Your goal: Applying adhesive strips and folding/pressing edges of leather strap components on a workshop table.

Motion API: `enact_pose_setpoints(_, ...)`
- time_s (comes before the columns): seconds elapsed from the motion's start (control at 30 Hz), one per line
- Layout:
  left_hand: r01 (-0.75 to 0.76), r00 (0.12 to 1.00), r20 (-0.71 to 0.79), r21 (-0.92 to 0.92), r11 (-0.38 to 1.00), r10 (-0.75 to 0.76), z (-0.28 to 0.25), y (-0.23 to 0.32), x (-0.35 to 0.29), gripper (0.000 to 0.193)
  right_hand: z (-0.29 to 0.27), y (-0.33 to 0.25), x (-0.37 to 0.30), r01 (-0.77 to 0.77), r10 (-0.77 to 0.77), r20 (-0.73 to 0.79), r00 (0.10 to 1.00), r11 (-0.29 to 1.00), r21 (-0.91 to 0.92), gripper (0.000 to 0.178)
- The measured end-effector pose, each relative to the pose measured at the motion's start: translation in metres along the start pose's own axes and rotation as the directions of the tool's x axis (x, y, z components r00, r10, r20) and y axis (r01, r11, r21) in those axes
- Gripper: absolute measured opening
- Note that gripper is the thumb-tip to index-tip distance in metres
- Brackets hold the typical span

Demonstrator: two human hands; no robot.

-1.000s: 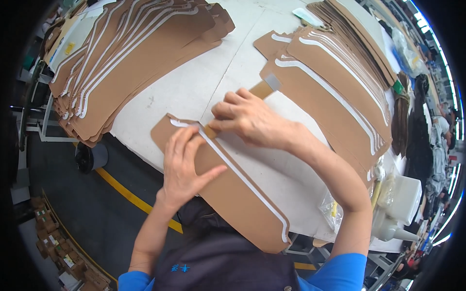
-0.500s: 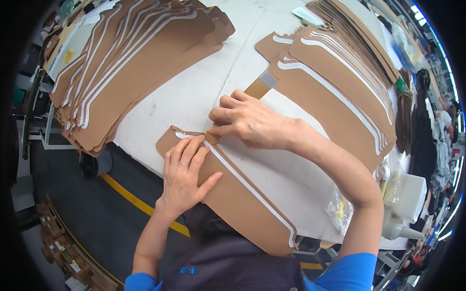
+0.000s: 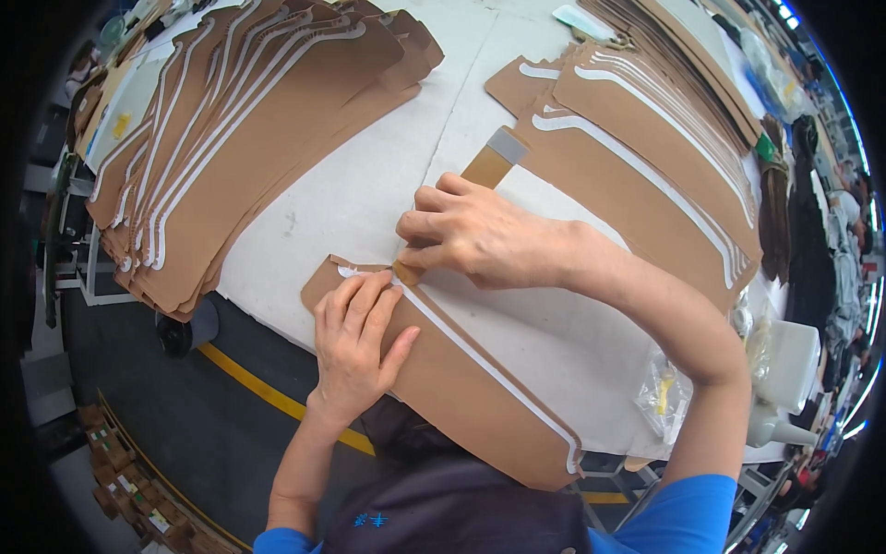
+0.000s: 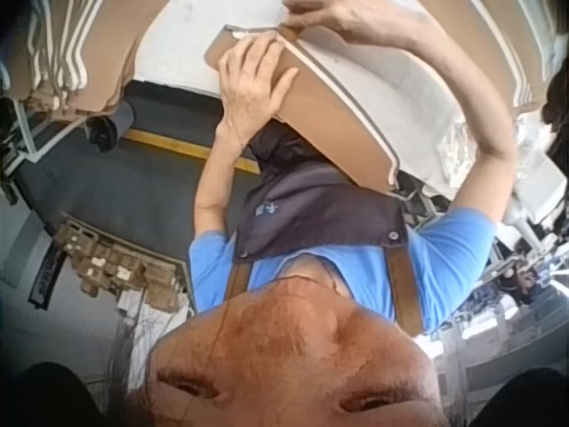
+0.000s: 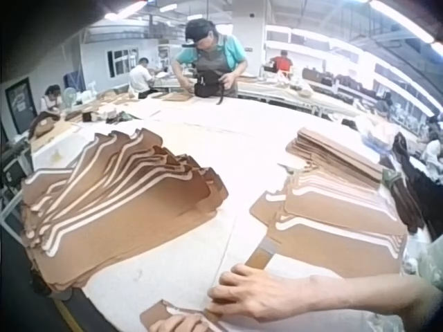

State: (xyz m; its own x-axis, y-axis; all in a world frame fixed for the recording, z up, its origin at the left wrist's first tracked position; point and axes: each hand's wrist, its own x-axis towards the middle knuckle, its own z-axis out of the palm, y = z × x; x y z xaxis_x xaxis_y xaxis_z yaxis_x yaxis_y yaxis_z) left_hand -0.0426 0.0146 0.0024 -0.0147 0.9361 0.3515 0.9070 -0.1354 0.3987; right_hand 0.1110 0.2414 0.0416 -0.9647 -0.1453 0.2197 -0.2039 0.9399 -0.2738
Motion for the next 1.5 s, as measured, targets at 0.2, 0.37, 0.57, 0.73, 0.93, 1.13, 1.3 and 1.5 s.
enact_pose_setpoints(0.2,0.013,1.0,-0.006,0.003,1.0,-0.013,0.002,0.002,-0.001,0.05,-0.002,0.01,0.008,0.059,-0.059,0.016,0.998,0.998,0.029,0.035)
enact_pose_setpoints(0.37,0.035,0.999,-0.021,-0.023,0.999,-0.035,0.003,0.001,-0.002,0.048,-0.009,0.014,0.021,0.06,-0.074,0.134,0.988,0.993,0.106,0.043)
enact_pose_setpoints(0.57,0.053,0.997,-0.051,-0.064,0.997,-0.056,0.003,0.002,0.0,0.047,-0.009,0.018,0.034,0.115,-0.128,0.14,0.982,0.989,0.097,0.044)
enact_pose_setpoints(0.73,0.055,0.992,-0.104,-0.105,0.993,-0.066,0.007,0.001,0.0,0.044,0.002,0.021,0.045,0.157,-0.162,0.088,0.983,0.986,0.061,0.036)
enact_pose_setpoints(0.93,0.028,0.991,-0.127,-0.078,0.997,-0.037,0.007,0.002,0.001,0.04,0.019,0.017,0.047,0.061,-0.063,0.014,0.998,0.989,0.133,0.04)
enact_pose_setpoints(1.13,0.034,0.989,-0.142,-0.02,0.999,-0.036,0.006,0.003,-0.004,0.034,0.002,-0.009,0.015,-0.204,0.422,-0.289,0.859,0.801,0.562,0.037)
enact_pose_setpoints(1.3,-0.075,0.991,-0.102,0.076,0.994,0.082,-0.001,-0.006,0.002,0.036,-0.022,-0.056,-0.005,0.056,0.639,-0.199,0.743,0.237,0.97,0.026)
enact_pose_setpoints(1.5,0.04,0.981,0.194,-0.288,0.957,0.017,-0.007,-0.029,0.035,0.044,-0.007,-0.095,0.001,-0.005,0.548,-0.085,0.832,0.162,0.987,0.027)
